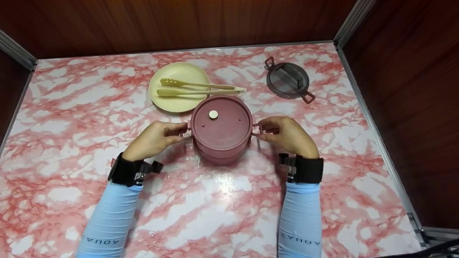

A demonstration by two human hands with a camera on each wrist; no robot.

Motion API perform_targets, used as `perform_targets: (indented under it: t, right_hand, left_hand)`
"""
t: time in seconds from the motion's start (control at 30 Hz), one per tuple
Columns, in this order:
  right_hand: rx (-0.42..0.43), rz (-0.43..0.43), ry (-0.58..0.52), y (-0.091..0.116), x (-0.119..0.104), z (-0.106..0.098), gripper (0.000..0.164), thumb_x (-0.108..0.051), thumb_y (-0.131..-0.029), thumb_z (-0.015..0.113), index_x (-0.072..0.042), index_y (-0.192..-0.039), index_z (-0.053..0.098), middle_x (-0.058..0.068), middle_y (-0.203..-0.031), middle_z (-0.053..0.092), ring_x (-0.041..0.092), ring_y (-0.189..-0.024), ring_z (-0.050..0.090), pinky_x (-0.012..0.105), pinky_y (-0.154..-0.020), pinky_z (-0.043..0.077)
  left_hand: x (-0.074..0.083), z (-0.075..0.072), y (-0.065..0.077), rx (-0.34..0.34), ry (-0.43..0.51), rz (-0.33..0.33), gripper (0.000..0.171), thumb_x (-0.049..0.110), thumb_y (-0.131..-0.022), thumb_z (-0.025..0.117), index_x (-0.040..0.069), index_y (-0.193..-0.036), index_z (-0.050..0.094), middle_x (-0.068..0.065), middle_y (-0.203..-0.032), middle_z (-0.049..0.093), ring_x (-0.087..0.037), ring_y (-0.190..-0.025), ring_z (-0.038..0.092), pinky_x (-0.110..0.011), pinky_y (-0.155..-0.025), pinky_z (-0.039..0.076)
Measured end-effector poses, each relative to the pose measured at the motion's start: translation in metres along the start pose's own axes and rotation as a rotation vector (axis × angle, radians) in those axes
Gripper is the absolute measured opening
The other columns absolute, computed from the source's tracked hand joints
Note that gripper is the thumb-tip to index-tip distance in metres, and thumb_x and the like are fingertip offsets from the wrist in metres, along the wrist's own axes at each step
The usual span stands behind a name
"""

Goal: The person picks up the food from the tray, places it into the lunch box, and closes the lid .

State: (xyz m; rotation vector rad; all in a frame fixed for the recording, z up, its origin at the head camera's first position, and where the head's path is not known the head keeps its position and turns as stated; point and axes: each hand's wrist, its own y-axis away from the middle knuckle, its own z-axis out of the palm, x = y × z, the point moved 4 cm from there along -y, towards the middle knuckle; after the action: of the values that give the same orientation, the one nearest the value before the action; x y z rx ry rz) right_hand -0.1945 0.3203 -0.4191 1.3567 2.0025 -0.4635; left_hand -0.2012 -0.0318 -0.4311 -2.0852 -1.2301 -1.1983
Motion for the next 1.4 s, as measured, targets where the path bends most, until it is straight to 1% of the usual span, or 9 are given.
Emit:
perform_targets:
  t: [0.43,0.6,0.73,0.83,0.93,1.03,1.17,1.27,1.4]
  right_hand:
    - [-0.089,0.044,-0.012,-0.012,0.006,0.019,0.035,-0.026,-0.091,0.075,-0.01,-0.121,0.068,0.005,-0.112,0.071,0.022,-0.105,0.067,0.03,-0.088,0.052]
    - [-0.095,0.006,0.02,-0.015,0.006,0.023,0.036,-0.025,-0.088,0.077,-0.011,-0.121,0.069,0.003,-0.108,0.072,0.018,-0.101,0.067,0.04,-0.089,0.053]
    - [-0.055,0.001,0.06,-0.01,0.003,0.015,0.031,-0.028,-0.094,0.07,-0.012,-0.121,0.07,0.003,-0.111,0.072,0.02,-0.105,0.066,0.041,-0.092,0.05]
    - [0.008,0.091,-0.017,-0.006,-0.004,0.007,0.039,-0.036,-0.101,0.058,-0.009,-0.127,0.068,0.009,-0.114,0.071,0.026,-0.106,0.067,0.039,-0.092,0.051]
    - [0.091,0.193,-0.191,-0.005,-0.014,0.003,0.054,-0.045,-0.103,0.046,-0.002,-0.131,0.063,0.018,-0.115,0.07,0.028,-0.104,0.068,0.037,-0.089,0.054]
    - [0.121,0.217,-0.308,-0.007,-0.023,0.005,0.063,-0.048,-0.104,0.039,0.004,-0.132,0.06,0.024,-0.115,0.067,0.023,-0.098,0.07,0.032,-0.083,0.056]
    - [0.067,0.203,-0.341,-0.011,-0.031,0.011,0.064,-0.046,-0.105,0.036,0.008,-0.127,0.061,0.026,-0.113,0.067,0.02,-0.095,0.07,0.035,-0.083,0.057]
    - [0.043,0.21,-0.353,-0.012,-0.034,0.015,0.062,-0.047,-0.104,0.039,0.007,-0.12,0.065,0.021,-0.108,0.07,0.02,-0.095,0.07,0.037,-0.084,0.056]
    - [0.041,0.221,-0.355,-0.012,-0.036,0.016,0.065,-0.052,-0.103,0.041,0.005,-0.119,0.067,0.018,-0.106,0.071,0.023,-0.094,0.071,0.038,-0.084,0.056]
  left_hand:
    - [-0.001,0.015,-0.002,0.017,-0.103,-0.008,0.034,0.004,-0.095,0.064,0.009,-0.128,0.067,-0.005,-0.129,0.064,-0.018,-0.119,0.059,-0.029,-0.101,0.044]
    - [-0.001,0.017,-0.002,0.05,-0.108,-0.026,0.036,0.002,-0.099,0.055,0.004,-0.134,0.061,-0.011,-0.133,0.061,-0.015,-0.093,0.064,-0.028,-0.087,0.051]
    - [0.002,0.011,0.0,0.165,-0.016,-0.088,0.034,0.014,-0.105,0.048,0.001,-0.133,0.062,-0.011,-0.09,0.068,-0.011,-0.054,0.042,-0.029,-0.055,0.044]
    - [0.007,0.007,0.003,0.252,0.088,-0.119,0.045,0.035,-0.107,0.043,0.003,-0.133,0.061,-0.005,-0.067,0.054,-0.011,-0.049,0.039,-0.029,-0.063,0.05]
    - [0.014,0.009,0.005,0.271,0.135,-0.117,0.058,0.052,-0.105,0.037,0.006,-0.092,0.071,0.001,-0.059,0.046,-0.013,-0.049,0.037,-0.033,-0.067,0.05]
    - [0.018,0.015,0.004,0.262,0.132,-0.126,0.059,0.056,-0.103,0.035,0.012,-0.076,0.064,0.004,-0.056,0.033,-0.014,-0.051,0.039,-0.034,-0.068,0.049]
    - [0.022,0.02,0.003,0.256,0.105,-0.13,0.062,0.059,-0.102,0.037,0.01,-0.094,0.073,-0.001,-0.065,0.049,-0.018,-0.071,0.058,-0.035,-0.08,0.052]
    - [0.024,0.024,0.002,0.243,0.089,-0.128,0.07,0.063,-0.1,0.038,0.004,-0.121,0.07,-0.01,-0.105,0.071,-0.021,-0.105,0.065,-0.036,-0.094,0.05]
    - [0.028,0.026,0.001,0.241,0.067,-0.105,0.072,0.063,-0.098,0.043,0.004,-0.138,0.057,-0.012,-0.136,0.058,-0.022,-0.125,0.055,-0.033,-0.102,0.044]
